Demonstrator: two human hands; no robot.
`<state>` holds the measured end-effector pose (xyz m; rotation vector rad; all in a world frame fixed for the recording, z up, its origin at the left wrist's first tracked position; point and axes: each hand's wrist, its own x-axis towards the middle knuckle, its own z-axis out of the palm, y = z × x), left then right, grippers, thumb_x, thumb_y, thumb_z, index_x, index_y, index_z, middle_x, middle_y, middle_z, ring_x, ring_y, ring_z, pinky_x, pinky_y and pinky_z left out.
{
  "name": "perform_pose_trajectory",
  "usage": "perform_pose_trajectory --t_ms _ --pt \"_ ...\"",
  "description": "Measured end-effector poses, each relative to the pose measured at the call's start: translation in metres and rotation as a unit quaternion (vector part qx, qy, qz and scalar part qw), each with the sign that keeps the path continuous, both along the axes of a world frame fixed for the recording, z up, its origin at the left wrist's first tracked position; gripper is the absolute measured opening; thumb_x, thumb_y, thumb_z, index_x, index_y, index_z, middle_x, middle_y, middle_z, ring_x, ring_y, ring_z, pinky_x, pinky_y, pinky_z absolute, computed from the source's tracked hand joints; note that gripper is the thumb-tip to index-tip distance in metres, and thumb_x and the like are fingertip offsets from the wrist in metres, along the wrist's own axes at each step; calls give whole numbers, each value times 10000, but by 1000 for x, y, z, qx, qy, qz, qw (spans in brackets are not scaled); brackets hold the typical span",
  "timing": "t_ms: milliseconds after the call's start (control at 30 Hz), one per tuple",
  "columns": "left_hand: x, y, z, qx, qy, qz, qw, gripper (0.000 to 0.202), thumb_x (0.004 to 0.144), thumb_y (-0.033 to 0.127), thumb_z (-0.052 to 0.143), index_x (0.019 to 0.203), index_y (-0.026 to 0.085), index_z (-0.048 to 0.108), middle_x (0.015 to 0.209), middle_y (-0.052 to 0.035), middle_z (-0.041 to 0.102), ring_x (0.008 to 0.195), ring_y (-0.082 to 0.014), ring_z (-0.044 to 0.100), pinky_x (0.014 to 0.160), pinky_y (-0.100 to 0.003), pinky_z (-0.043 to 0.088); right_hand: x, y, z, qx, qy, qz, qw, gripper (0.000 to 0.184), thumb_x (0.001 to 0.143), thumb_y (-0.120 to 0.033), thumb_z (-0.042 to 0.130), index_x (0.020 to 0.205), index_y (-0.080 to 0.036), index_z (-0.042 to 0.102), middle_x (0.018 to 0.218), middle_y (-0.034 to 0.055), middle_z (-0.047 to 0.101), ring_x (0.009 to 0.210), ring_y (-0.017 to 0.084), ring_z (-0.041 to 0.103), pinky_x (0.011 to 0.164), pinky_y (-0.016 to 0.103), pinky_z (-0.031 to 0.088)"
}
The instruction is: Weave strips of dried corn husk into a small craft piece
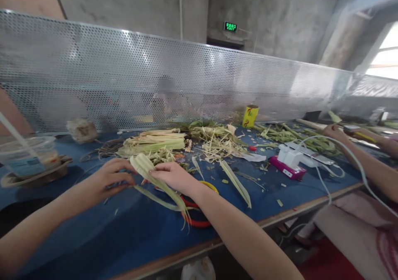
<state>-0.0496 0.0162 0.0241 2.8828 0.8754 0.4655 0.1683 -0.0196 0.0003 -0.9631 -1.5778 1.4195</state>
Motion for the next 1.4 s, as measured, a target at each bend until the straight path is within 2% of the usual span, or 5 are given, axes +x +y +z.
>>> perform_pose_trajectory --t_ms 400,533,733,967,1400 --pt "10 -5 -13 242 -255 91 932 153 793 197 499 762 188 649 909 -54 586 817 -150 568 681 -268 494 -6 -13 12 -148 119 86 978 227 708 -311 594 767 -99 649 935 119 627 711 184 621 579 314 509" --pt "16 -12 -7 63 -411 163 895 160 746 282 563 826 165 639 1060 -72 551 856 -171 583 590 -249 524 -3 -12 12 -135 89 8 987 213 763 -251 529 672 -92 639 772 87 636 546 90 550 489 220 447" --pt "28 -14 -10 -360 -555 157 733 532 600 306 709 1063 135 511 914 -81 652 728 -181 637 578 -297 549 -8 -13 6 -84 48 -40 995 216 762 -282 541 660 -120 640 651 35 616 509 77 518 492 211 406" --pt "27 -17 -16 -469 -548 136 680 222 622 238 703 774 110 603 680 -36 667 634 -135 640 545 -217 529 -3 -18 9 -15 -57 -92 994 239 747 -376 557 749 -166 672 722 21 610 664 133 533 593 256 396" --pt "36 -31 -13 -468 -438 164 750 220 667 291 646 775 111 576 779 -99 682 672 -222 666 366 -215 499 -1 -23 15 -14 -36 -62 997 276 770 -416 548 751 -142 564 597 -6 551 495 76 491 532 242 387"
